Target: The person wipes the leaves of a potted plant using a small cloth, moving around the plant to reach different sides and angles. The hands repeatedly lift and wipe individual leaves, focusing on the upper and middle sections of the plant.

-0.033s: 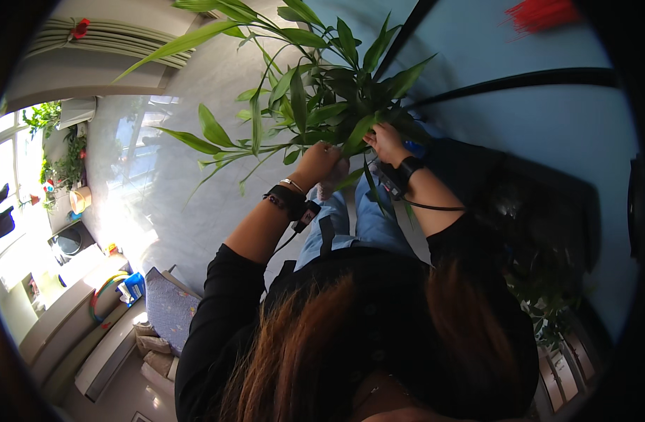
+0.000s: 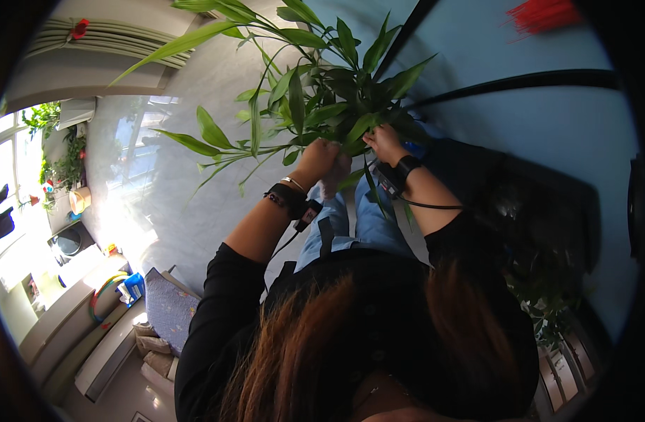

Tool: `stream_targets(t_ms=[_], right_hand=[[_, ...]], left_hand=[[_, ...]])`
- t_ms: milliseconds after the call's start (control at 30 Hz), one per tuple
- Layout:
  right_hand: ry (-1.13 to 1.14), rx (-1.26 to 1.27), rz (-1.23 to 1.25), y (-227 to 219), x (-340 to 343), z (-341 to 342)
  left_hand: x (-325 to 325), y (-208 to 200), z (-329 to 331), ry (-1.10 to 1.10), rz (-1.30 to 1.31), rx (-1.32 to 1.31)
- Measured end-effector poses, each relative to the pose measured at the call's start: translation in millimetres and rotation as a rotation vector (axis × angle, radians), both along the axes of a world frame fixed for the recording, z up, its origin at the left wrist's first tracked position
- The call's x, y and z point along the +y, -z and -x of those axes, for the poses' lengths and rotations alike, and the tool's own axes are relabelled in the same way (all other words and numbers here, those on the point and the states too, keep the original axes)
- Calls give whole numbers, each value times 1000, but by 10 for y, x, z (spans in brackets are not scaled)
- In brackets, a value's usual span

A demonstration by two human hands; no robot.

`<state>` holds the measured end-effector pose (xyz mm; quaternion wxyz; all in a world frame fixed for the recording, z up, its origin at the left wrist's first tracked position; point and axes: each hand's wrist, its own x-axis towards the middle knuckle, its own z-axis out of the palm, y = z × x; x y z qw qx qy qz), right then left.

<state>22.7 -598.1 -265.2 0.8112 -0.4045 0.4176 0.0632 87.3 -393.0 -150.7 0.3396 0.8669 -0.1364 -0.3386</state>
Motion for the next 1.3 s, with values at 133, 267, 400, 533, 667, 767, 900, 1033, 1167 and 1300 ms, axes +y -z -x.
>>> stream_targets(t_ms=[133,267,400,533,667,767,900,1033,1167,1300], right_hand=[[-378,-229,513,293,-3,-44],[-799,-468,1463,358,-47,-52],[-904,-538,1424,594,-193,-36],[-908,-510,755,963,-397,-16],[-828,-564,771,1036,-295,6],[-869,-562,1010,904,-218,-2],[-1007,-384,1036,786,-232,-10],[-467,-533,360,781,-305,-9],[-258,-366,-100,632,-353,-32],[-108,22,-99,229,-242,-44]], left_hand=[[-214,247,-176,-338,159,-22],[-512,444,-307,-197,122,-207],[-860,587,-324,85,273,-383],[-831,597,-158,413,-64,-185],[-551,581,-125,519,-233,-322],[-603,666,-227,306,-66,-679],[-949,811,-375,388,3,-220],[-868,683,-107,424,-8,-230],[-590,408,127,40,284,-195],[-393,191,84,-416,148,-27]])
